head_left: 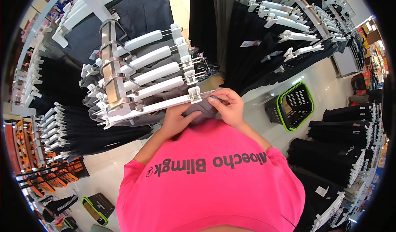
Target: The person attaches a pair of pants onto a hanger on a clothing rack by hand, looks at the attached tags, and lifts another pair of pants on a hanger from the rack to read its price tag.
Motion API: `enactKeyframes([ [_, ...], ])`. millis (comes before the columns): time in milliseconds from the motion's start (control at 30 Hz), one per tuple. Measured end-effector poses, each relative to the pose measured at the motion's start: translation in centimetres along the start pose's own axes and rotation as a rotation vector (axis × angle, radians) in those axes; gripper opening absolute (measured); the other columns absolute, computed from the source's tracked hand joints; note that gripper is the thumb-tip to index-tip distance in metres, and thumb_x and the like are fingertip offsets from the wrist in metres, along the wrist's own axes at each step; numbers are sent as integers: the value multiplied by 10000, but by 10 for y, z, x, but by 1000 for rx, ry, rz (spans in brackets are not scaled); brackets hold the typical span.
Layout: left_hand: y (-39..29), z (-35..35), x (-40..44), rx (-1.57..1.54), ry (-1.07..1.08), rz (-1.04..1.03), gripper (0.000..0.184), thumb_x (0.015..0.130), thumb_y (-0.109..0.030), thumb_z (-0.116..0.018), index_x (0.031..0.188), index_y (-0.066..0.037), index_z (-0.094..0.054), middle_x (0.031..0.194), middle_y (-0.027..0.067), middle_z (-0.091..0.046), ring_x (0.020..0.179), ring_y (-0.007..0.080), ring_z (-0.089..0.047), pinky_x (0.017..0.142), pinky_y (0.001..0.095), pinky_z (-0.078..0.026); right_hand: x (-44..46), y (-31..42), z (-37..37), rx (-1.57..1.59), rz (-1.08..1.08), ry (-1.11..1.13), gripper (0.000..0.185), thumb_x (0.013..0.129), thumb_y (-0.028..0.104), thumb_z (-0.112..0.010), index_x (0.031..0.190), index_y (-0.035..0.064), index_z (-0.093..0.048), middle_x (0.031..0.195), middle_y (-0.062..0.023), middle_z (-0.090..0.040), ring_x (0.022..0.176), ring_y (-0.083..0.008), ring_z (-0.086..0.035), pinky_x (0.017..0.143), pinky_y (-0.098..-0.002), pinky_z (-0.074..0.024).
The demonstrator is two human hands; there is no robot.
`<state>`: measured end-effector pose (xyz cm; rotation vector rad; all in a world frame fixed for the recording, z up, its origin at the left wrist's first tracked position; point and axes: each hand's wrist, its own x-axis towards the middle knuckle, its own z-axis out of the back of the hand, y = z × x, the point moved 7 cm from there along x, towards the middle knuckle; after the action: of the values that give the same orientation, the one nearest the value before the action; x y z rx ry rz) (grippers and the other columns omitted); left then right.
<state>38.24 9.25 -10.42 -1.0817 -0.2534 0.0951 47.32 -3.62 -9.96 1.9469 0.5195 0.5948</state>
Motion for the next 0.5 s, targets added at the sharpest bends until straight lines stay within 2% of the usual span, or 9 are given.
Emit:
enactKeyframes([
  [100,2,9,-5,-43,-11,22,342,730,-171,-702,1045,-55,-630,943,137,-643,832,250,-631,747,303,-475,3,-1,-2,-27,-77,-4,201,777,-44,-622,967,-34,-557,941,-125,-640,875,-146,-609,765,-232,-480],
  [200,2,18,-6,4,8,65,338,750,-194,-689,1059,-72,-628,968,140,-637,836,261,-629,751,302,-476,8,2,-5,-55,-5,45,232,748,-38,-655,964,-35,-572,944,-110,-643,873,-136,-611,765,-228,-479],
  [233,-5,21,-6,73,7,18,342,762,-211,-677,1074,-80,-622,960,141,-639,831,261,-630,747,303,-477,9,2,-3,-56,-4,38,232,748,-38,-655,964,-35,-572,944,-110,-643,873,-136,-611,765,-228,-479],
  [300,-12,26,-3,139,10,-37,346,774,-227,-666,1088,-89,-616,953,142,-640,827,260,-630,744,303,-477,10,6,-3,-261,40,98,239,719,-26,-684,943,-35,-603,939,-94,-649,862,-131,-617,767,-229,-478],
  [400,-21,28,-2,180,71,-72,329,806,-256,-626,1100,-109,-606,948,127,-638,838,258,-624,734,309,-474,10,2,1,-353,-41,98,218,673,-60,-706,878,-27,-642,898,-86,-650,848,-150,-618,741,-253,-491],
  [467,-20,21,1,142,266,68,295,831,-270,-592,1085,-122,-609,948,111,-632,847,262,-613,724,315,-471,8,-2,5,-368,-56,91,222,670,-57,-709,879,-25,-644,885,-88,-652,838,-148,-619,733,-252,-492],
  [500,-17,20,1,137,271,67,295,831,-270,-592,1085,-122,-609,948,111,-632,847,262,-613,724,315,-471,7,-4,7,-383,-69,95,226,667,-54,-712,881,-24,-646,872,-91,-654,828,-146,-620,724,-250,-492],
])
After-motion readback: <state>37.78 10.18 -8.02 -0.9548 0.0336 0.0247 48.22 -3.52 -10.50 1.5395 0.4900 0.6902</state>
